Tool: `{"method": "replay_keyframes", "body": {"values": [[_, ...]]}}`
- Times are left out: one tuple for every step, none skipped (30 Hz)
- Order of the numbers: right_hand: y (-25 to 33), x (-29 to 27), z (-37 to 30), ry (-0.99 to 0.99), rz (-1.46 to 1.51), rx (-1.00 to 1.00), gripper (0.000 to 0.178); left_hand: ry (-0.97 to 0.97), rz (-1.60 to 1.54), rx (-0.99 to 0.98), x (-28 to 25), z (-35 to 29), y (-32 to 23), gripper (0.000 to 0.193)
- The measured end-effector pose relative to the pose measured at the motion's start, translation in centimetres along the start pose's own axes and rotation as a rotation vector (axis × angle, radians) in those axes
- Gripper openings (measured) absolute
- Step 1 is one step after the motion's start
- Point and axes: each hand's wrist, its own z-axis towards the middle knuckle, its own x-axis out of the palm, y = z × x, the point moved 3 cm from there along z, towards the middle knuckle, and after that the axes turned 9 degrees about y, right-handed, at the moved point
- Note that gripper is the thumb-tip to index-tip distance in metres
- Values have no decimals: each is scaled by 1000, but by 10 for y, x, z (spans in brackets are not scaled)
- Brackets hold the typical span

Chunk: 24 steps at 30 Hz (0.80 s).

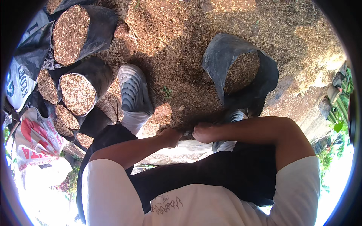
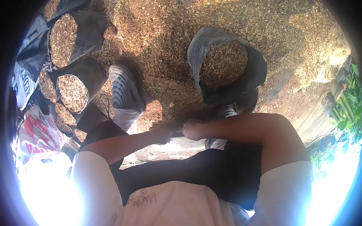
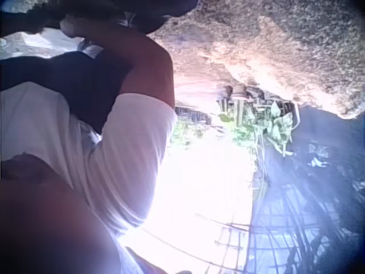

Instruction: The person scoops grain from a large pile into small black plastic pots using a cylindrical scoop. They fill each pot, level the surface, and place the filled pots in a row. The person repeats this process for multiple pots.

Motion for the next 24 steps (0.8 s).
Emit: {"method": "replay_keyframes", "body": {"values": [[-1,-6,-5,76,1,43,22,2,-3,11,6,10,1,44],[-1,-13,-10,168,11,92,23,28,29,6,10,18,4,43],[-1,-23,-13,190,30,87,24,57,66,-2,14,22,7,42],[0,-34,-16,204,43,79,25,81,78,19,14,23,8,43],[2,-44,-21,211,57,79,26,107,90,40,12,23,6,44],[6,-54,-25,205,91,79,25,133,106,58,5,19,3,44],[10,-65,-31,188,120,96,25,153,131,76,-9,14,-3,45],[9,-79,-38,173,143,115,25,167,158,92,-30,9,-10,46],[8,-92,-40,283,201,169,26,229,158,101,-52,1,-18,47],[9,-110,-45,233,219,221,25,249,283,95,-76,-7,-27,47],[10,-127,-54,224,232,294,25,320,381,81,-107,-12,-33,47],[11,-146,-64,241,218,369,26,394,483,64,-136,-22,-36,48],[17,-168,-75,277,144,342,27,412,268,-41,-161,-38,-34,46],[22,-191,-88,342,41,320,28,431,52,-140,-182,-58,-31,45],[27,-214,-105,409,-64,306,30,379,-19,-133,-203,-79,-30,47],[29,-238,-134,396,104,377,33,317,-81,-134,-222,-101,-30,49],[35,-266,-162,338,269,380,37,304,-137,-176,-237,-121,-32,55],[35,-286,-190,293,491,502,40,259,-176,-238,-253,-143,-34,62],[37,-308,-225,124,606,572,35,175,-182,-232,-265,-163,-39,77],[39,-326,-262,-149,886,606,31,83,-174,-247,-273,-178,-46,93],[36,-339,-288,-266,730,793,32,67,-244,-268,-281,-189,-55,101],[32,-350,-314,-365,590,986,34,37,-304,-309,-291,-200,-63,109],[27,-353,-333,-365,453,1250,39,2,-365,-349,-302,-209,-71,118],[24,-346,-342,-415,485,1316,43,-50,-331,-334,-312,-214,-82,125]]}}
